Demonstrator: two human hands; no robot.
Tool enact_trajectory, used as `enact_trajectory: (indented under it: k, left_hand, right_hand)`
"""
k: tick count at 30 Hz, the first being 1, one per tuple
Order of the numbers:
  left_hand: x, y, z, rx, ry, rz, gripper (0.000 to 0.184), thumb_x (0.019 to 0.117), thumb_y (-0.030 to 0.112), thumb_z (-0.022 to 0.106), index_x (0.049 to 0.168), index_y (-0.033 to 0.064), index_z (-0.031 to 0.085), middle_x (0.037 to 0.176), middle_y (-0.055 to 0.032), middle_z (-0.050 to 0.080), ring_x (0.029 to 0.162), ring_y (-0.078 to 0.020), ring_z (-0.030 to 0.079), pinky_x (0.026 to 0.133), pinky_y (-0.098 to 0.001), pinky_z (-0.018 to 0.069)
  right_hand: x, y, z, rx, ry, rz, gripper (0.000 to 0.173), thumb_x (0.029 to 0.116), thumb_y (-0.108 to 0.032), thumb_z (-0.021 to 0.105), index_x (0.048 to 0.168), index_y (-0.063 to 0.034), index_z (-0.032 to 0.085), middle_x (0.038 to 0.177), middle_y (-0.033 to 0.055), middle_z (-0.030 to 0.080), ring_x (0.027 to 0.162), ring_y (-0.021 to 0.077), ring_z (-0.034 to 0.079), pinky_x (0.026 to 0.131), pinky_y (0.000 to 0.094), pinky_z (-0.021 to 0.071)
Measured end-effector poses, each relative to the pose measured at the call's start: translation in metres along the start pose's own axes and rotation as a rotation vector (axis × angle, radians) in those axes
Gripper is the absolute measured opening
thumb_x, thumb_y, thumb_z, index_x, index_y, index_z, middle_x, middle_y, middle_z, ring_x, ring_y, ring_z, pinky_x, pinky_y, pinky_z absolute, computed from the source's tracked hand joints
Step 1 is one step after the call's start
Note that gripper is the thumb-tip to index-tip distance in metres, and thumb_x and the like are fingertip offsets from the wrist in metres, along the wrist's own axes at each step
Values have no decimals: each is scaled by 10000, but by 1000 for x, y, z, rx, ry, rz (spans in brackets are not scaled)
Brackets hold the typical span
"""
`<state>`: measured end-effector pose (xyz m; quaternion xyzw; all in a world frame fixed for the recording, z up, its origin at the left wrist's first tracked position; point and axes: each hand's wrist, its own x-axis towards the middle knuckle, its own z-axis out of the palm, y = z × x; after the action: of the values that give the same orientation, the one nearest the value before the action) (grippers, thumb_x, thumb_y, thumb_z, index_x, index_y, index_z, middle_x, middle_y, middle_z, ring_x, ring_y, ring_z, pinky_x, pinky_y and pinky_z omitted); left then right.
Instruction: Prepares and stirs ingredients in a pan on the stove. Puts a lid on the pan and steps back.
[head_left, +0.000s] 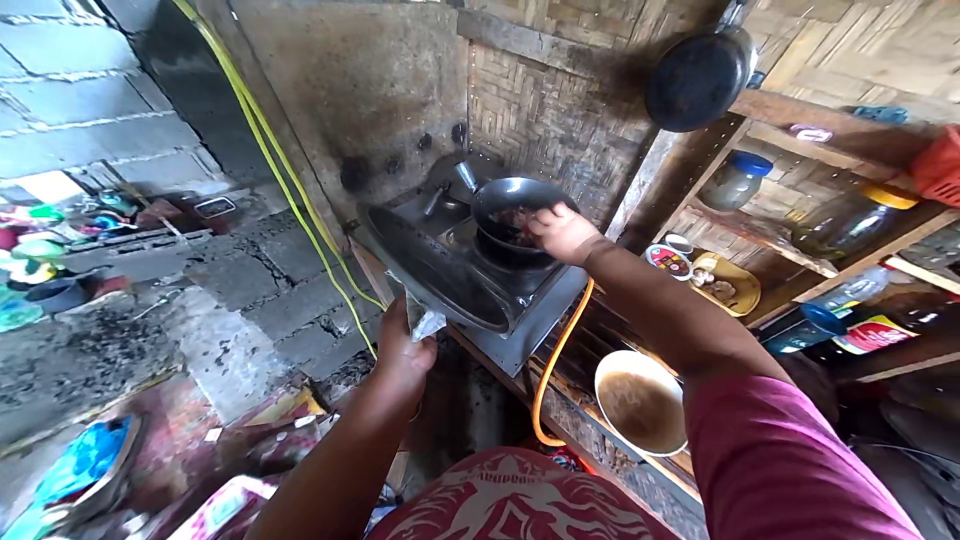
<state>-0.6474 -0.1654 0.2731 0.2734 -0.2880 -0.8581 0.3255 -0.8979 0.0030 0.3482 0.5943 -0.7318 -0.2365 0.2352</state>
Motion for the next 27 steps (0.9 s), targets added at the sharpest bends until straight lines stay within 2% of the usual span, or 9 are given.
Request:
enact_trajectory:
  k: [4,7,9,12,16,18,22,25,27]
  left_hand:
    - [0,-3,-1,-16,-29,7,228,1118,219,346,1179,77,514,897,-69,637,771,-145,658,659,-317,581]
    - [-2,-4,1,-20,-26,3,214,1116,215,360,1154,80,521,880,-65,638,757,-142,658,651,-310,580]
    - [-2,-4,2,-23,-34,1,214,1115,210,357,1162,81,522,899,-68,640,780,-149,660,674,-320,584]
    - [-4,-4,1,-19,-38,-2,223,1118,223,349,1162,90,523,897,-60,637,786,-140,657,675,-314,577]
    - [-3,-2,-2,-15,-48,9,236,1118,220,346,1171,80,529,894,-65,646,784,-139,664,670,-317,582]
    - [-3,0,-3,-19,-40,9,235,1117,220,354,1170,80,535,895,-66,648,785,-141,663,670,-317,581]
    - [-3,3,-5,-8,-12,16,226,1112,220,368,1148,78,541,877,-66,648,769,-144,665,659,-318,583]
    - [-2,5,-7,7,1,9,253,1117,243,355,1191,82,536,923,-64,650,813,-145,666,688,-324,584]
    - [0,5,-9,2,5,11,263,1120,254,343,1192,86,531,927,-61,645,813,-144,664,688,-324,583]
  right_hand:
    - [-29,21,-9,190,-38,285,244,929,74,595,1092,-26,746,1262,178,673,1231,411,594,1046,625,421]
    - [-45,44,-17,360,-129,594,327,868,-40,707,1158,-172,781,1273,159,682,1278,409,562,1049,686,374]
    - [-57,61,-21,414,-170,682,344,864,-103,745,1178,-237,782,1260,154,692,1287,412,559,1036,711,369]
    - [-76,77,-40,445,-176,751,408,873,-39,689,1199,-268,777,1286,162,689,1301,431,552,1021,747,353]
    - [-86,88,-47,401,-309,701,283,872,-147,761,1121,-277,796,1213,146,711,1226,423,598,1023,752,362]
    - [-78,80,-37,469,-343,689,317,872,-117,746,1139,-280,795,1224,155,708,1221,433,600,1035,773,346]
    - [-48,52,6,578,-209,709,348,890,-119,708,1178,-298,787,1247,146,703,1262,411,580,1020,740,372]
    - [-28,53,3,574,-181,772,390,910,-119,655,1233,-309,761,1302,138,685,1290,394,570,1041,717,363]
    - [-23,67,2,580,-197,855,352,929,-181,637,1254,-262,744,1296,163,694,1253,420,608,1026,756,370]
